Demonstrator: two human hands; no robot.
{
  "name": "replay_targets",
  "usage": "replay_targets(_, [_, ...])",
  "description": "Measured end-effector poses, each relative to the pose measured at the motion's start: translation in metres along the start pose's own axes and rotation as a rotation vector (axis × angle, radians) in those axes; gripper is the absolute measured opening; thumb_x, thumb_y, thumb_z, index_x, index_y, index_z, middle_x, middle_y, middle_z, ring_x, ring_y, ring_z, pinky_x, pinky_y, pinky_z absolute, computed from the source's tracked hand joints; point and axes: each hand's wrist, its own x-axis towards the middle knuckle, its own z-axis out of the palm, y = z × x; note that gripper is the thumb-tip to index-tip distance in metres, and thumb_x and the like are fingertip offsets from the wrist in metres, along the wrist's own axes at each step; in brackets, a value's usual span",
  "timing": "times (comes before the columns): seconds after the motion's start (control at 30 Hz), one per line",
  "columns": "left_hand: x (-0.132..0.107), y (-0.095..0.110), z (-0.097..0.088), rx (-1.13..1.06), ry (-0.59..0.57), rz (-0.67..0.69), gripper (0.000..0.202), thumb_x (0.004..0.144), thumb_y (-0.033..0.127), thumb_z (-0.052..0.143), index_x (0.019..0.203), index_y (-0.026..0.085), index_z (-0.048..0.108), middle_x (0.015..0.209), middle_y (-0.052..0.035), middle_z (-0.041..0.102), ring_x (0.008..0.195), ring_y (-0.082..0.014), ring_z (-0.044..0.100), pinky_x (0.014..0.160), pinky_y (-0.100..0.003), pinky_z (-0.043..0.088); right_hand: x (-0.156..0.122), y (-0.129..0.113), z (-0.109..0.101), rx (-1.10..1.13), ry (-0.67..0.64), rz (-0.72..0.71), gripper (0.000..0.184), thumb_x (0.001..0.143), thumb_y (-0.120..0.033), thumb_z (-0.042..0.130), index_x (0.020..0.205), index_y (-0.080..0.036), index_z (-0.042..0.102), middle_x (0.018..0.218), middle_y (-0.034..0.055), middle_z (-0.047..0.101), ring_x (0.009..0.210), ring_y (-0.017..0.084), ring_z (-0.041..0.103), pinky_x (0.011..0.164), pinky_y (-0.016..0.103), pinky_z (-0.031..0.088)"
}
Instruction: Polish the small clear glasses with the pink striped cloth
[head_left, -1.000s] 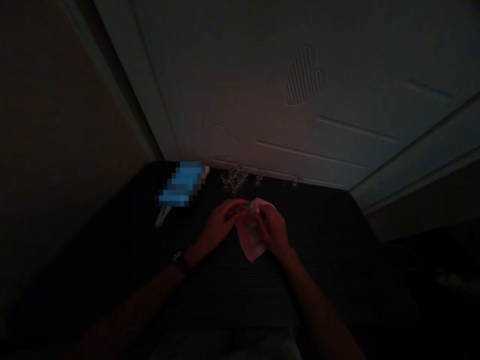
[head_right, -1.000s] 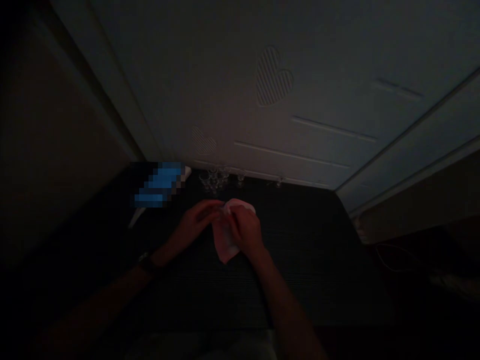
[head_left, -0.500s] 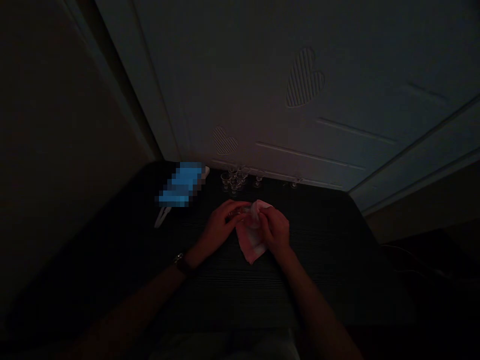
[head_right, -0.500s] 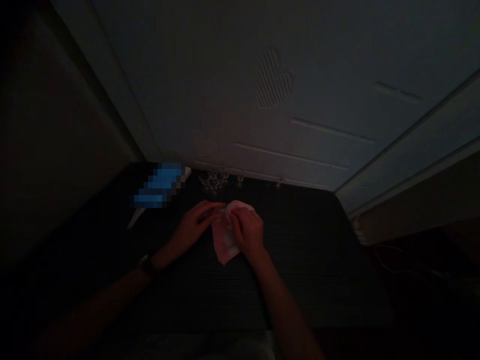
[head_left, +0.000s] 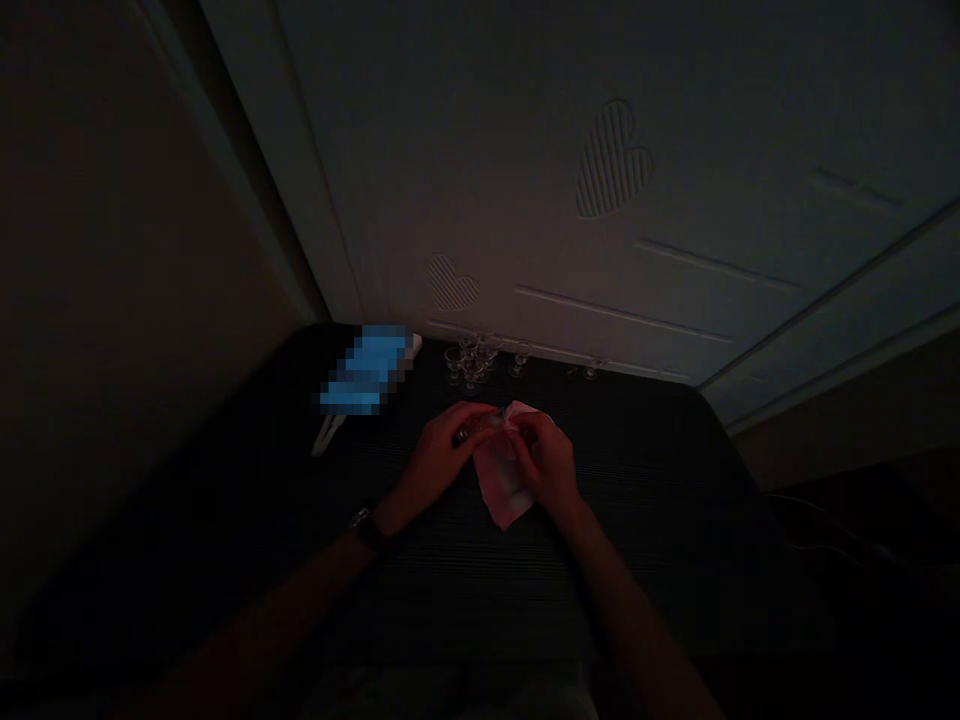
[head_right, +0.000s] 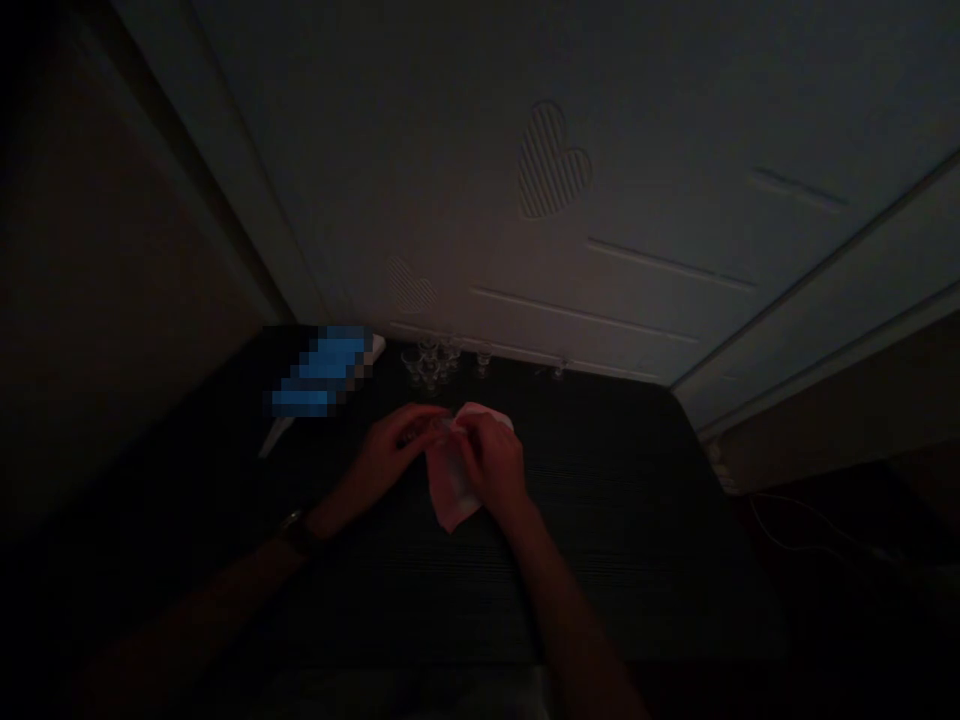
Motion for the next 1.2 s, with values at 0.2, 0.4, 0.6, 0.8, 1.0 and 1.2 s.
replay_targets(0.2, [-0.0002, 0.0014, -0.0016, -0.027, 0.003, -0.014, 0.026, 0.081, 0.028, 0.05, 0.106, 0.023, 0.058, 0.108, -0.0033, 0.061, 0.098, -0.0179, 0.057, 0.086, -0.033, 0.045, 0.0002, 0.0003, -0.0012, 0.02, -0.011, -0.015, 0.014, 0.085, -0.027, 0.046, 0.095, -0.021, 0.054, 0.09, 0.0041, 0.062, 0.081, 0.017, 0.058, 0.073, 0.03, 0.045])
replay_targets(0.4, [-0.0005, 0.0019, -0.0014, -0.069, -0.018, -0.037, 0.027, 0.084, 0.03, 0.047, 0.108, 0.023, 0.056, 0.11, -0.0035, 0.06, 0.1, -0.0177, 0.056, 0.088, -0.033, 0.044, 0.0011, -0.0032, -0.0058, 0.042, -0.047, -0.054, 0.018, 0.087, -0.022, 0.041, 0.099, -0.02, 0.055, 0.095, 0.0044, 0.061, 0.086, 0.016, 0.057, 0.077, 0.03, 0.044])
replay_targets(0.6, [-0.0004, 0.0031, 0.0009, -0.105, -0.036, -0.055, 0.026, 0.085, 0.031, 0.044, 0.108, 0.022, 0.055, 0.106, -0.0029, 0.061, 0.093, -0.0161, 0.058, 0.08, -0.03, 0.046, 0.0008, 0.0016, -0.0049, 0.078, -0.036, -0.086, 0.022, 0.089, -0.019, 0.036, 0.099, -0.02, 0.055, 0.093, 0.004, 0.061, 0.086, 0.015, 0.057, 0.077, 0.028, 0.044])
replay_targets(0.8, [-0.0004, 0.0047, 0.0007, -0.179, -0.064, -0.09, 0.026, 0.085, 0.035, 0.043, 0.105, 0.022, 0.055, 0.101, -0.0027, 0.062, 0.088, -0.0157, 0.059, 0.075, -0.028, 0.046, 0.0001, 0.0037, -0.0045, 0.071, -0.054, -0.081, 0.018, 0.086, -0.024, 0.045, 0.102, -0.021, 0.054, 0.097, 0.0049, 0.062, 0.087, 0.016, 0.058, 0.078, 0.029, 0.045])
replay_targets(1.0, [-0.0004, 0.0014, 0.0002, -0.229, -0.107, -0.103, 0.031, 0.083, 0.034, 0.048, 0.112, 0.021, 0.05, 0.084, -0.0015, 0.061, 0.073, -0.0134, 0.058, 0.065, -0.026, 0.045, -0.0016, 0.0054, -0.0023, 0.031, -0.057, -0.074, 0.014, 0.084, -0.026, 0.048, 0.095, -0.022, 0.054, 0.088, 0.0037, 0.062, 0.079, 0.016, 0.058, 0.073, 0.029, 0.045])
replay_targets(1.2, [0.0013, -0.0039, 0.0015, -0.228, -0.052, -0.047, 0.045, 0.073, 0.026, 0.062, 0.115, 0.023, 0.047, 0.088, -0.0003, 0.057, 0.083, -0.0137, 0.057, 0.075, -0.028, 0.046, -0.0033, 0.0047, -0.0008, 0.023, -0.004, -0.061, 0.012, 0.083, -0.026, 0.048, 0.093, -0.021, 0.054, 0.083, 0.0026, 0.061, 0.074, 0.015, 0.058, 0.069, 0.028, 0.044])
